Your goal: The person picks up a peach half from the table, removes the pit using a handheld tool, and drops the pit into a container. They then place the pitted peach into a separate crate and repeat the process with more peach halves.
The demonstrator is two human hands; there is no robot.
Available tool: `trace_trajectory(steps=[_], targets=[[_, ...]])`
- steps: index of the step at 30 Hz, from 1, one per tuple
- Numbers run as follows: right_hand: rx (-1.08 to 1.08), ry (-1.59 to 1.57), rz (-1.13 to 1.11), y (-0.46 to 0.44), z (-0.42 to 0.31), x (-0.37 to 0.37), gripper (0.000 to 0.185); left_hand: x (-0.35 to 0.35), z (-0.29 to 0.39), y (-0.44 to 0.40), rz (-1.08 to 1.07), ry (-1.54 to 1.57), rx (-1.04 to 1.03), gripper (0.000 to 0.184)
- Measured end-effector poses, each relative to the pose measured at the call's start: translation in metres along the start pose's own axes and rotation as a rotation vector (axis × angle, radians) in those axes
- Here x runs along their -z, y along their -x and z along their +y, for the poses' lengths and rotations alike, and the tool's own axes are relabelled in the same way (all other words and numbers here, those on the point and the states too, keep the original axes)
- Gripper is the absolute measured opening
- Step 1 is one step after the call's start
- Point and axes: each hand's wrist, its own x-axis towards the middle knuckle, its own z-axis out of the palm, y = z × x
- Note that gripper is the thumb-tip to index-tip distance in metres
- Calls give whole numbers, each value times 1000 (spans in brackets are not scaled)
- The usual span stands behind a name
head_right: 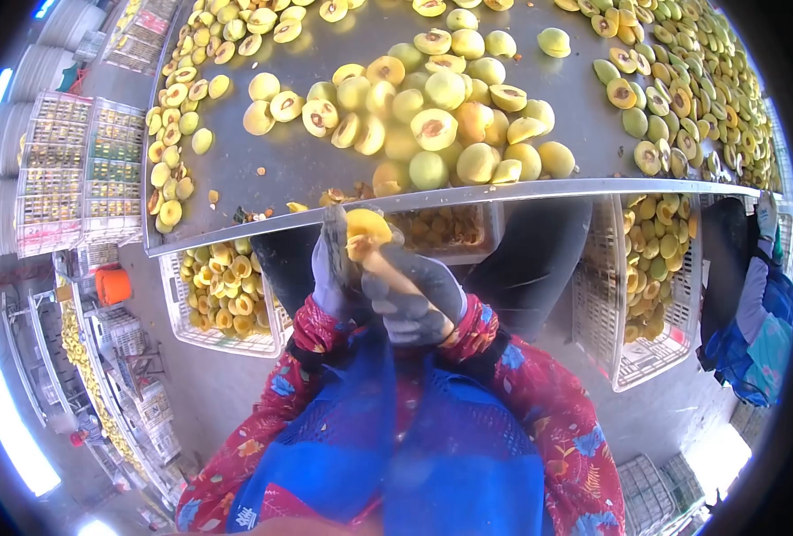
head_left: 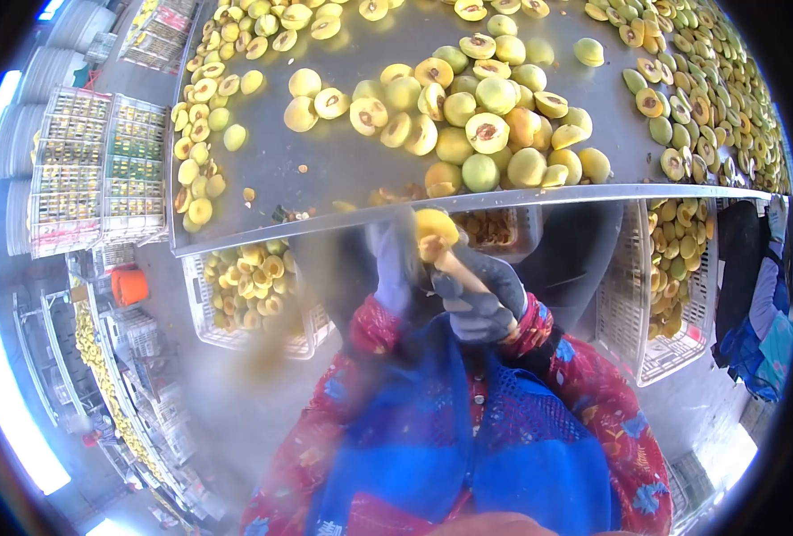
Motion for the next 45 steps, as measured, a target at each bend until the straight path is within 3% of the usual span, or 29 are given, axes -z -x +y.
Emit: trace_trajectory(steps=[1,2,3,4,6,7,8,9,10,11,12,13,16,19,22,23,24,33,43,45], targets=[[-2,-1,2,0,5,-9,47,-3,-2,-2,122,321,167,29],[-5,0,5,0,7,-14,47,6,8,-1,-21,-84,-62,33],[83,207,133,3,3,-18,45,16,17,0,-37,-656,-364,36],[143,422,280,5,0,-22,43,25,27,0,60,-1022,-657,40],[293,1014,730,19,-12,-44,39,54,59,-2,521,-1046,-17,43],[432,1464,859,23,-22,-30,34,68,74,-3,686,-1012,309,44],[426,1894,1024,33,-27,-33,29,85,88,3,646,-1298,140,46],[387,1789,1056,35,-26,-50,28,98,96,2,700,-1561,278,49],[352,1685,1086,36,-26,-70,26,121,92,1,696,-1680,210,53],[406,1686,979,44,-30,-74,26,144,84,1,687,-1800,137,56],[467,1487,901,46,-29,-81,28,162,73,0,673,-1920,54,60],[464,1379,794,50,-27,-97,32,149,84,-10,570,-1624,2,51],[455,1195,512,58,-12,-141,37,100,88,-46,233,-1375,49,43],[480,1132,304,65,4,-167,36,84,45,-82,85,-1398,-34,37],[505,1098,230,70,10,-175,35,74,17,-98,113,-1498,-117,34],[511,1090,224,72,9,-177,35,70,10,-104,161,-1518,-144,33],[519,1084,222,75,8,-177,34,67,25,-108,33,-1444,-55,29],[532,1074,300,74,-3,-171,31,61,25,-105,103,-1385,-91,19],[492,1112,398,61,-6,-170,27,53,35,-103,77,-1347,-45,23],[474,1145,431,55,-6,-169,27,53,32,-103,89,-1336,-117,24]])
